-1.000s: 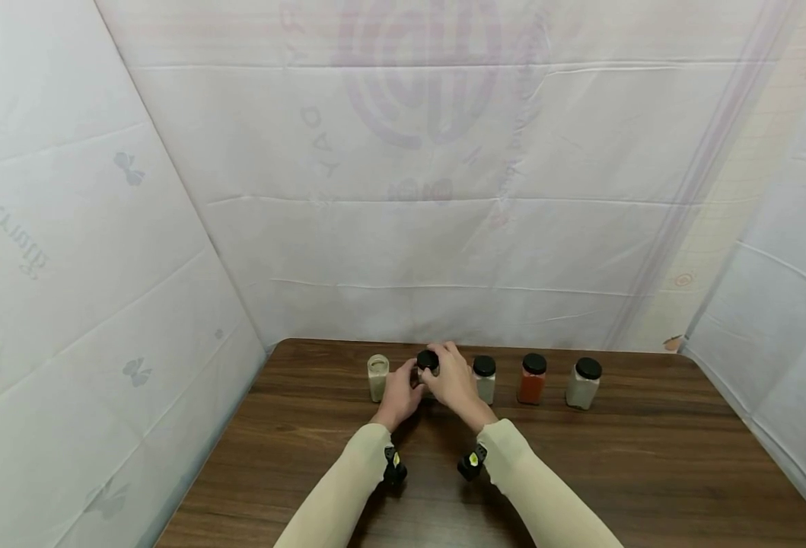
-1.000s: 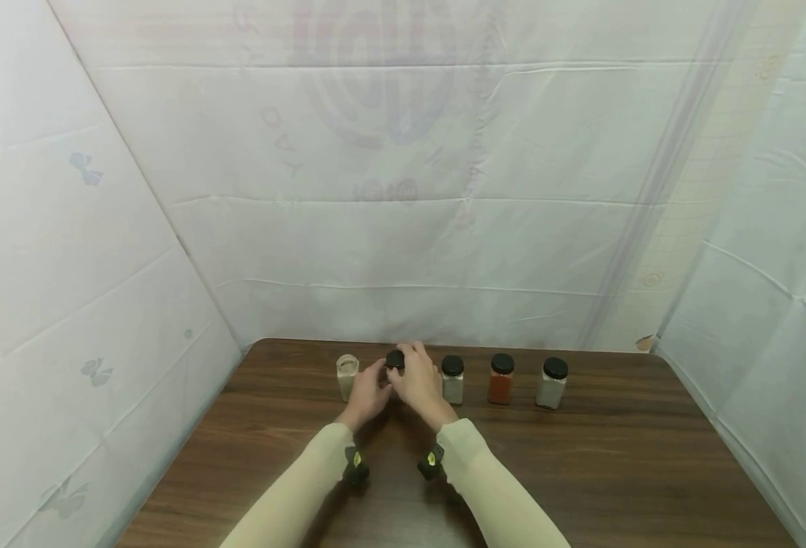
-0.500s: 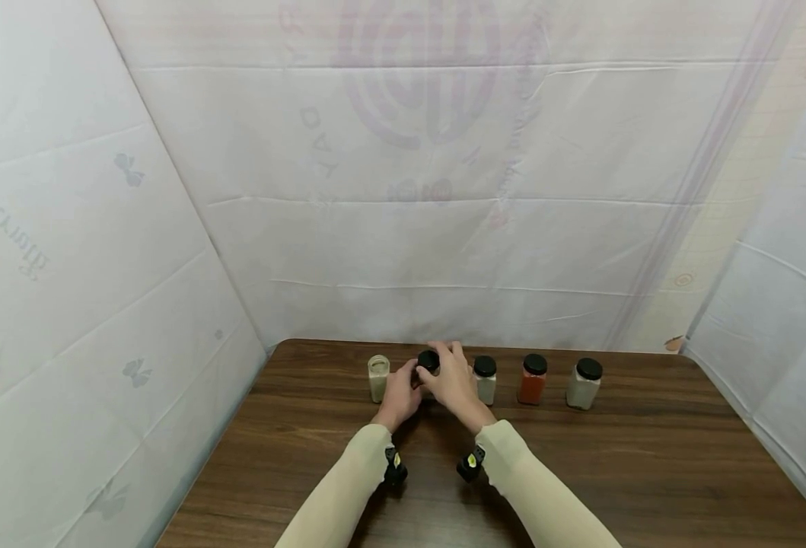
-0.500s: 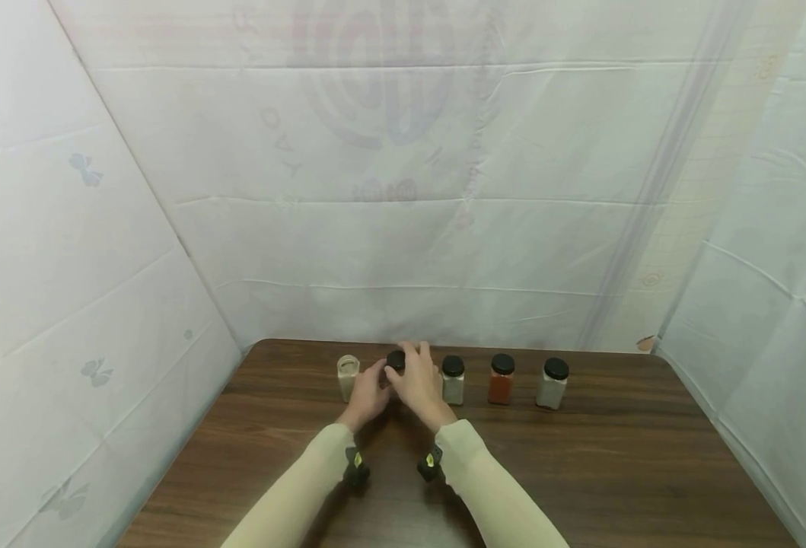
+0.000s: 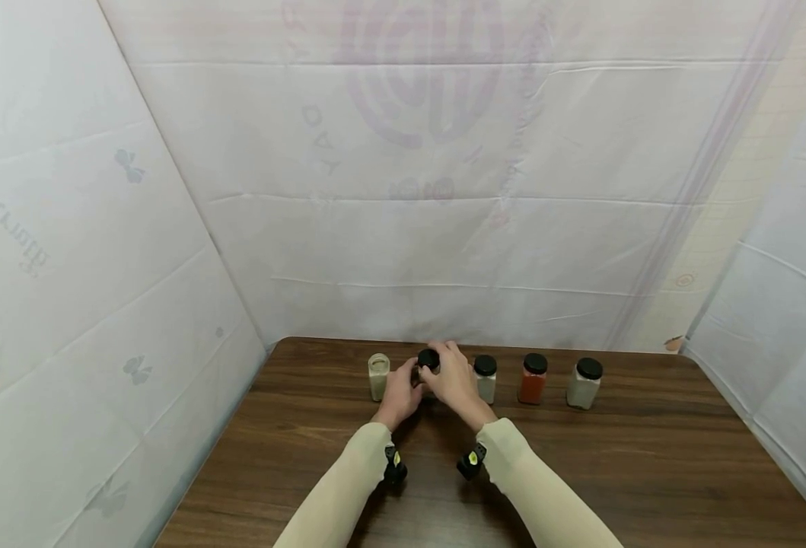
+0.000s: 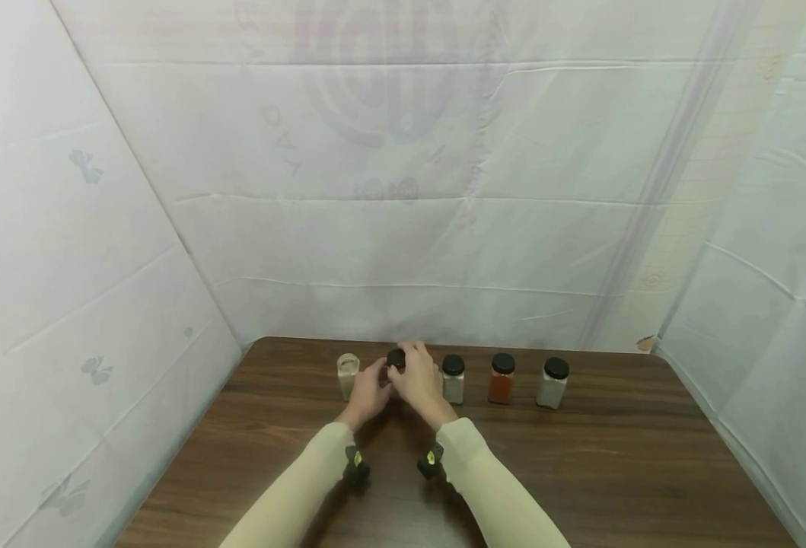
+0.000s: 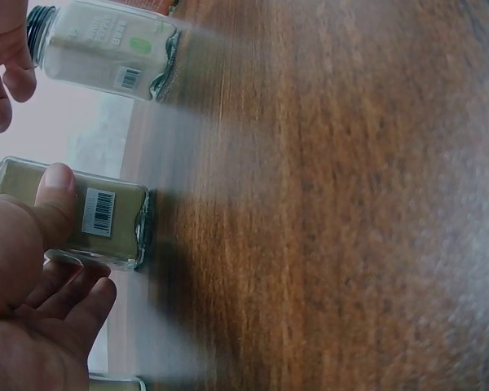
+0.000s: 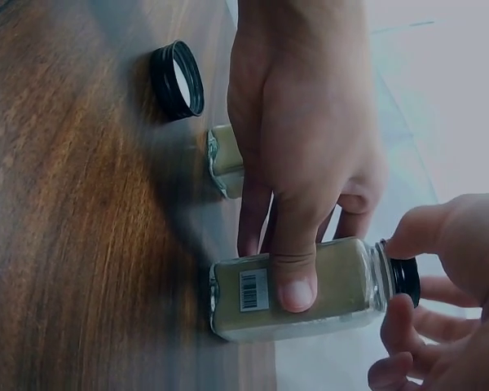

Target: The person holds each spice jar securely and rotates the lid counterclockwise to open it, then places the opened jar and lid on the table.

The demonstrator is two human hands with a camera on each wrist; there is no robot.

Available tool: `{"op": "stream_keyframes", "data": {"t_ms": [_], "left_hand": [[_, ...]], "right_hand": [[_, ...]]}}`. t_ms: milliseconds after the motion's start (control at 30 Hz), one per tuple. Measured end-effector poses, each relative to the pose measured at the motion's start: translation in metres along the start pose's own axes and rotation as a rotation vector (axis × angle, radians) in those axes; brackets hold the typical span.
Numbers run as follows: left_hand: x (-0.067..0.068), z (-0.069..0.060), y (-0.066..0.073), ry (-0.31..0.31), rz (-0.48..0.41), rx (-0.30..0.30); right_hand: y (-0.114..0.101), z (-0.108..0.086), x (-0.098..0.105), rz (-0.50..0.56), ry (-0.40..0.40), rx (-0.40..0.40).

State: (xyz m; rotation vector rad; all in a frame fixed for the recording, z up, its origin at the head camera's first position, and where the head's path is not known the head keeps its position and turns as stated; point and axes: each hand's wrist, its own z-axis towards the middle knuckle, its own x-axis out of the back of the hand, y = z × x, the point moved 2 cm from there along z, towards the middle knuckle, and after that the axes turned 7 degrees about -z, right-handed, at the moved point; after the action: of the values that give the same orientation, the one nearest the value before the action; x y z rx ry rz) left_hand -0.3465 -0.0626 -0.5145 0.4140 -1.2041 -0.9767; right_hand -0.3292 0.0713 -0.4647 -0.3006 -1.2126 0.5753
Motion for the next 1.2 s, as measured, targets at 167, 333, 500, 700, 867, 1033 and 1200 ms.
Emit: {"op": "stream_keyframes", "data": {"t_ms": [167, 333, 500, 700, 867, 1033, 1200], "left_hand": [[-0.0006, 0.0013, -0.0006, 0.004, -0.003, -0.002], [-0.0006, 0.0005, 0.0009, 0.006, -0.001, -0.008], [-0.001, -0.0002, 0.0009, -0.004, -0.005, -0.002], [-0.0018, -0.0009, 0.0007, 0.006, 0.01, -0.041], [-0.0028, -0.0001, 0.0003, 0.015, 0.007, -0.055], [-0.0029, 0.0002, 0.0007, 0.013, -0.019, -0.048], [-0.003, 0.0009, 0.0014, 0.008, -0.019, -0.034]], "right_hand": [[0.0009, 0.0, 0.0009, 0.018, -0.032, 0.031], [0.0007, -0.0013, 0.0019, 0.02, -0.036, 0.043], [0.0016, -0.0012, -0.0008, 0.029, -0.013, 0.023], [0.0022, 0.0005, -0.0015, -0.013, 0.036, -0.079], [0.0017, 0.001, -0.0014, -0.065, 0.034, -0.104], [-0.0001, 0.001, 0.0, -0.052, 0.009, -0.064], [-0.0019, 0.001, 0.0013, -0.05, -0.022, -0.024]]}}
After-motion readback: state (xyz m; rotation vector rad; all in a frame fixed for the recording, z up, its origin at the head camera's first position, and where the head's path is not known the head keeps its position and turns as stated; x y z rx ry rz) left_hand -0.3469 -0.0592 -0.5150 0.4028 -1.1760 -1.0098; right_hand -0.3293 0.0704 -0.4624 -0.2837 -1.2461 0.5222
